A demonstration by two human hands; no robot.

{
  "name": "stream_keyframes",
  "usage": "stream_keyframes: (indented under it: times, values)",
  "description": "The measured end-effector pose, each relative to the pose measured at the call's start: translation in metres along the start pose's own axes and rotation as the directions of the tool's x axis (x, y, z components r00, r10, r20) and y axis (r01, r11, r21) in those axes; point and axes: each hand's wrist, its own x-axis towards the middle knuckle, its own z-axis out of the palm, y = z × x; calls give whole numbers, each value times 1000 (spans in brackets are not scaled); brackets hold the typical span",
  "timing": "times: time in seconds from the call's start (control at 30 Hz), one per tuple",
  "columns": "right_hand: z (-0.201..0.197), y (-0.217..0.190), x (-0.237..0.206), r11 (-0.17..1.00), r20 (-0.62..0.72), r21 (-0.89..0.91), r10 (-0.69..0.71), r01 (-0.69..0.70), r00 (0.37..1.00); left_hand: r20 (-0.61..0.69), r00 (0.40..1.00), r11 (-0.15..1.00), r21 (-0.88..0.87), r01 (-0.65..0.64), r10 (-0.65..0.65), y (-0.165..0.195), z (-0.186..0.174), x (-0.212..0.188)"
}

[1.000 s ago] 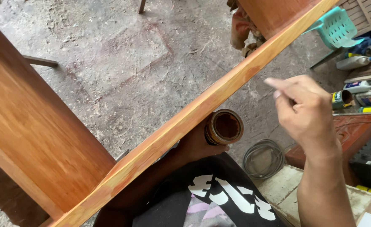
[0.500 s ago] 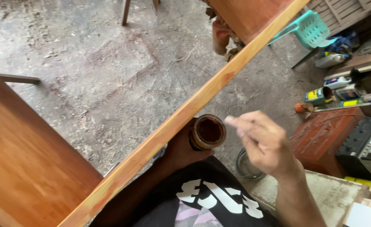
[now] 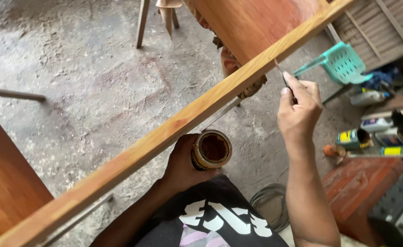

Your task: The person uses a small knife to scoop wood filler from a round board and presses it into holes and gaps on a wooden furniture frame. They then dip a small brush into a can of reddish stain and brush the stain over the filled spots and frame edges.

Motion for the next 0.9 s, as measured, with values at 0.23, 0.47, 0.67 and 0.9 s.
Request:
stream_keyframes:
  times: [0.23,0.47,0.67,0.9]
  values:
    - [-25,32,28,986,229,146,-117,85,966,-158,985,997,21,76,-72,27,75,47]
    - [-53,37,75,942,357,56,-329,331,874,-192,978,996,2,84,-82,37,107,72]
    - [-49,21,94,968,501,142,-250,206,829,-155,983,996,-14,94,-95,31,104,91]
    - [-49,13,94,955,455,78,-290,287,842,-74,993,993,-77,87,-92,23,98,106]
